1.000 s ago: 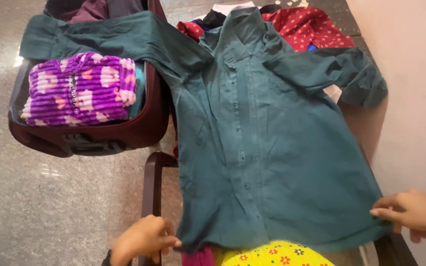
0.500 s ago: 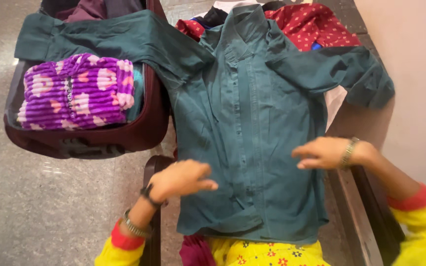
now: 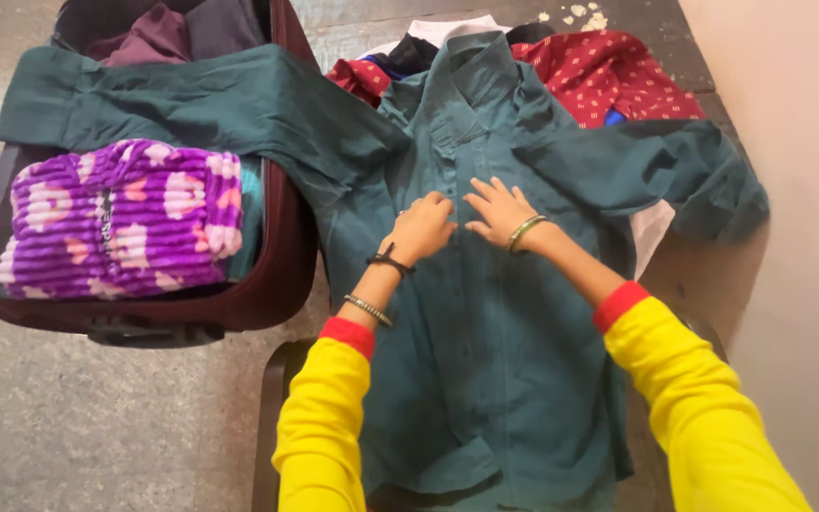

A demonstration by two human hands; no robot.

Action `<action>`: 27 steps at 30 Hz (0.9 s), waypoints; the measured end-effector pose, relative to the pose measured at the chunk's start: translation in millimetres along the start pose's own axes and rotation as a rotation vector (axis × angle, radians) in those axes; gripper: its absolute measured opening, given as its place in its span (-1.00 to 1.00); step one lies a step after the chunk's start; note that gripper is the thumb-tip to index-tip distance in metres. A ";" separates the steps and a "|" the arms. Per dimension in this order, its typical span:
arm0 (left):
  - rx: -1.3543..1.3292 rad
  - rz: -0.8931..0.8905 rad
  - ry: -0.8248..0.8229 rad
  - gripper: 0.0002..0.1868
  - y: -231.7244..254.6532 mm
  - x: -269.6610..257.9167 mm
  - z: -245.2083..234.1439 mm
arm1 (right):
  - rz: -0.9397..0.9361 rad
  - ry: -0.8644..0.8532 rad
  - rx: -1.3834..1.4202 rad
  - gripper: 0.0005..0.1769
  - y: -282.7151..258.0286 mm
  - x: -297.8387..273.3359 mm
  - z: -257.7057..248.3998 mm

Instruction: The person folds shirts and a purple patterned garment by hand and places them inside a suitcase.

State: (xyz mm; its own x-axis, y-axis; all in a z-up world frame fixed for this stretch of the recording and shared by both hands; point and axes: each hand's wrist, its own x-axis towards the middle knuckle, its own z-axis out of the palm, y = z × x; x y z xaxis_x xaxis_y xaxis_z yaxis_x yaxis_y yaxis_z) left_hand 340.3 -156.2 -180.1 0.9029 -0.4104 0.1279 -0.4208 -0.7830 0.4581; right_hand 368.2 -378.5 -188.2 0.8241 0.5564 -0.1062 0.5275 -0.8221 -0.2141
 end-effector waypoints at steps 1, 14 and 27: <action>0.039 -0.019 0.014 -0.63 -8.0 9.6 7.2 | 0.007 0.048 -0.018 -0.33 4.1 11.7 6.1; 0.313 -0.075 0.492 -0.28 -39.9 97.2 45.0 | 0.275 0.720 0.258 -0.61 48.1 107.6 22.9; 0.033 -0.130 0.868 -0.78 -65.9 162.1 94.8 | 0.516 0.679 0.163 -0.77 81.8 142.9 21.6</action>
State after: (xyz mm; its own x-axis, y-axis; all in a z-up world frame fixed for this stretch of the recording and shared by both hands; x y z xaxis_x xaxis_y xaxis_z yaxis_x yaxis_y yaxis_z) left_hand 506.0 -215.5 -273.0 0.6860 0.1728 0.7068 -0.3002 -0.8177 0.4912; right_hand 524.6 -363.6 -241.9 0.9245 -0.1159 0.3631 0.0610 -0.8954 -0.4411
